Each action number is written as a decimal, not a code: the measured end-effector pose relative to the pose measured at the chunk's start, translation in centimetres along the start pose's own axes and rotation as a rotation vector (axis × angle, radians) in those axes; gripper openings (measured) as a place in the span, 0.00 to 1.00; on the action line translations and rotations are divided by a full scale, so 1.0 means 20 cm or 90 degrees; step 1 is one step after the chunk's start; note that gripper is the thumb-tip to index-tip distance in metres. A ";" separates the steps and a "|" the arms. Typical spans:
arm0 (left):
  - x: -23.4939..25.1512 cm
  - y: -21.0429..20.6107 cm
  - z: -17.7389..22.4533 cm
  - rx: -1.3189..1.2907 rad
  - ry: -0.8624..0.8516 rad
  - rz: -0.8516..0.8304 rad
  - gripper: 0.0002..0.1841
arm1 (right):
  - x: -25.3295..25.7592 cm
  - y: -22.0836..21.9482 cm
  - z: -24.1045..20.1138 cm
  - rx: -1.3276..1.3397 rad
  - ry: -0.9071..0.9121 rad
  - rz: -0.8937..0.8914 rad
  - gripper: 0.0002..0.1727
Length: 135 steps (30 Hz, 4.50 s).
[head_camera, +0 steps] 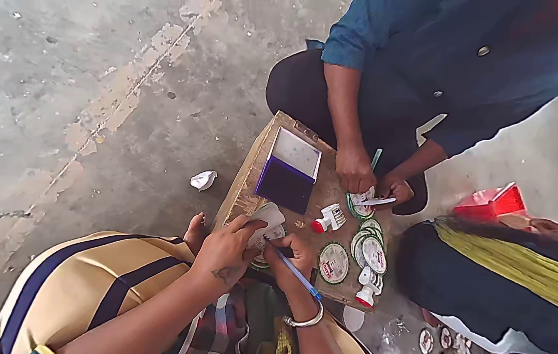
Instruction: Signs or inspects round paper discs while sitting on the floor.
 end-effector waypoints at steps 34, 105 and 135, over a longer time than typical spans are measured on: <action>0.01 0.01 0.01 -0.002 0.000 -0.003 0.24 | 0.02 0.01 0.01 -0.016 -0.013 0.055 0.05; -0.01 0.01 -0.05 -0.051 -0.035 0.109 0.10 | 0.01 0.02 -0.01 0.042 0.005 -0.023 0.05; -0.03 -0.02 -0.02 0.019 -0.033 0.055 0.20 | 0.01 0.00 -0.01 0.024 0.038 -0.021 0.06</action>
Point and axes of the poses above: each hand's wrist, its own x-axis towards the middle knuckle, its own y-axis out of the back of the hand, z = x × y, the point moved 7 cm from there along x, towards the middle knuckle, and after that the axes turned 9 degrees about x, right-handed, at the moved point
